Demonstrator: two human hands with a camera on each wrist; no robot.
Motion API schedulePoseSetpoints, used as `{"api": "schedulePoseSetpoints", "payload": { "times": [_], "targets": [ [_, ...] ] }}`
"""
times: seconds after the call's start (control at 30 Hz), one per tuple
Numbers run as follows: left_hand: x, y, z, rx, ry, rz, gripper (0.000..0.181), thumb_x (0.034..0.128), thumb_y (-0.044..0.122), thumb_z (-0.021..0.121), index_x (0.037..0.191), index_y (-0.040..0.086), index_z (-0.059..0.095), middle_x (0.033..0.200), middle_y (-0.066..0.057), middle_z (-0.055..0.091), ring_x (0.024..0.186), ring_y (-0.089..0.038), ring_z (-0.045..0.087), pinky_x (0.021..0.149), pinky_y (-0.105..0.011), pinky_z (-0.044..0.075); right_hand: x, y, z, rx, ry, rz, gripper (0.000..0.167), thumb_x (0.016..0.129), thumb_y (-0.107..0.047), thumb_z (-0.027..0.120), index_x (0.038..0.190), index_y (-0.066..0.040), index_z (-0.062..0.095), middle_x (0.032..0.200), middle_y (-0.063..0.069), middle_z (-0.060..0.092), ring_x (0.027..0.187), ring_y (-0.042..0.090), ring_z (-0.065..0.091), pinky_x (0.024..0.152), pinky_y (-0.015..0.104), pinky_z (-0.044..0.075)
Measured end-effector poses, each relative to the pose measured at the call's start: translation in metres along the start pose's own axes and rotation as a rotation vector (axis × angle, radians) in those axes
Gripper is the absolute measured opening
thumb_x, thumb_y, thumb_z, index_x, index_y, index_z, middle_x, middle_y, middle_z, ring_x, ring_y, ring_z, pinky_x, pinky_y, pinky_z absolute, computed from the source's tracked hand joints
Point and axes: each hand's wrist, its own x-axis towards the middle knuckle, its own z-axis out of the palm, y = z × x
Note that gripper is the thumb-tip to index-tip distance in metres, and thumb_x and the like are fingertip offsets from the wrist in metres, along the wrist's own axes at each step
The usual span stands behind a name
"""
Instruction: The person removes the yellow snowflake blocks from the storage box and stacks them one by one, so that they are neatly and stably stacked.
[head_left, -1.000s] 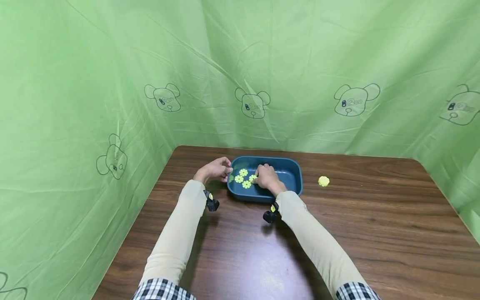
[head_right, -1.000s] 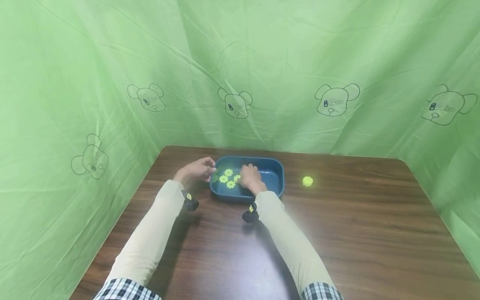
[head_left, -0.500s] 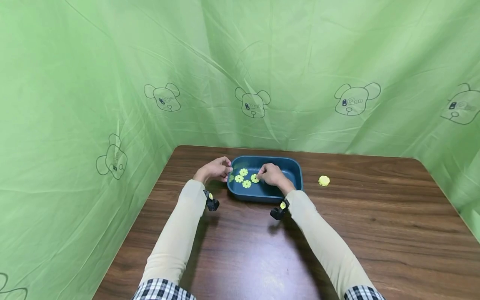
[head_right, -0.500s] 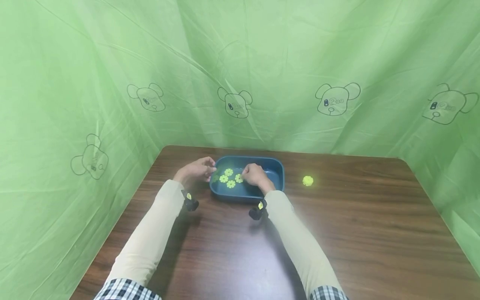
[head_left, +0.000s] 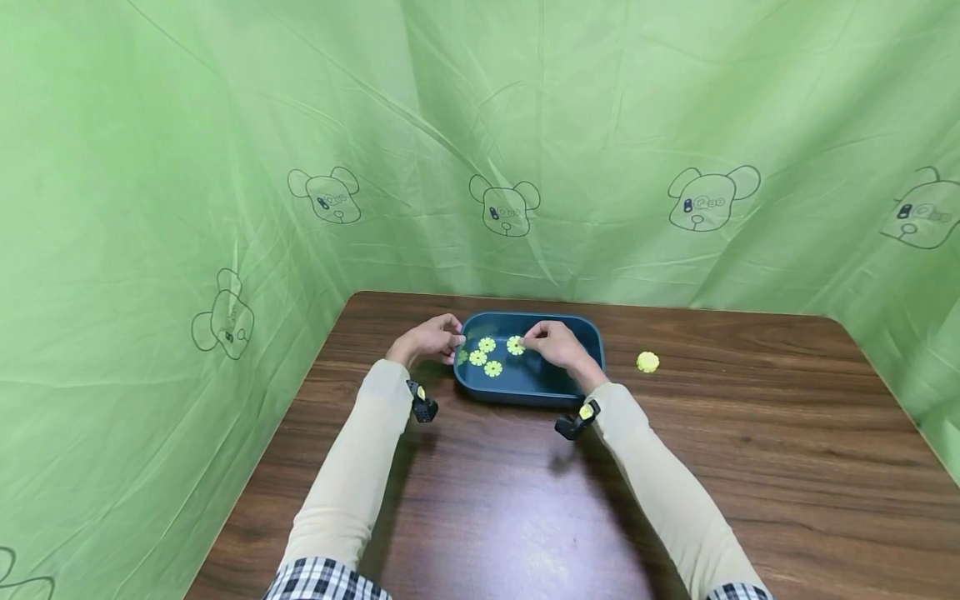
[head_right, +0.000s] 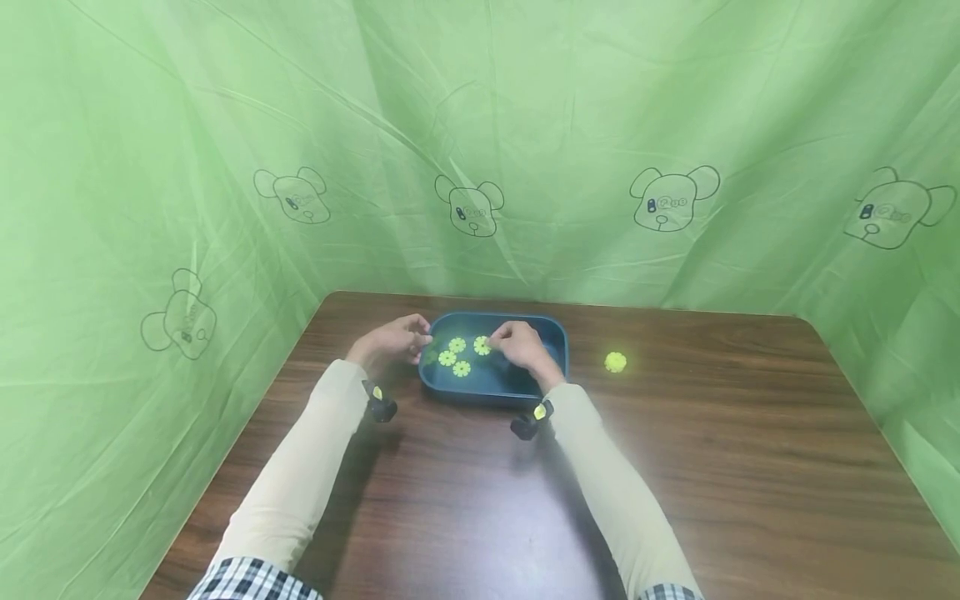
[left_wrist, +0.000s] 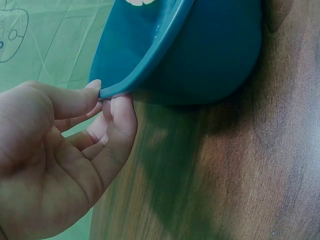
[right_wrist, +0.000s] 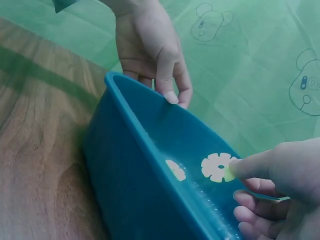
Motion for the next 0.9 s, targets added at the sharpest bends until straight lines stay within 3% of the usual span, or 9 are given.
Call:
{"api": "schedulePoseSetpoints", "payload": {
  "times": [0.5,0.9],
  "targets": [
    [0.003,-0.002,-0.001,0.015,-0.004,-0.007,0.02,0.0991,0.012,0.051,0.116,0.008,0.042,0.089,-0.01,0.051,0.073,-0.017,0.054,0.069,-0.031,0.054,-0.016,-0.002,-0.021,0.008,0.047,-0.044,0.021,0.089,-0.028,0.068,0.094,-0.008,0.066,0.093,0.005,0.061,0.084,0.02,0.051,0.071,0.028,0.043],
    [-0.001,0.0,0.001,0.019,-0.009,0.001,0.019,0.099,0.011,0.051,0.115,0.007,0.041,0.088,-0.01,0.05,0.073,-0.017,0.054,0.07,-0.032,0.054,-0.029,0.002,-0.042,0.011,0.094,-0.043,0.025,0.09,-0.03,0.066,0.099,-0.007,0.066,0.103,0.01,0.062,0.09,0.022,0.052,0.075,0.03,0.043]
  ]
}}
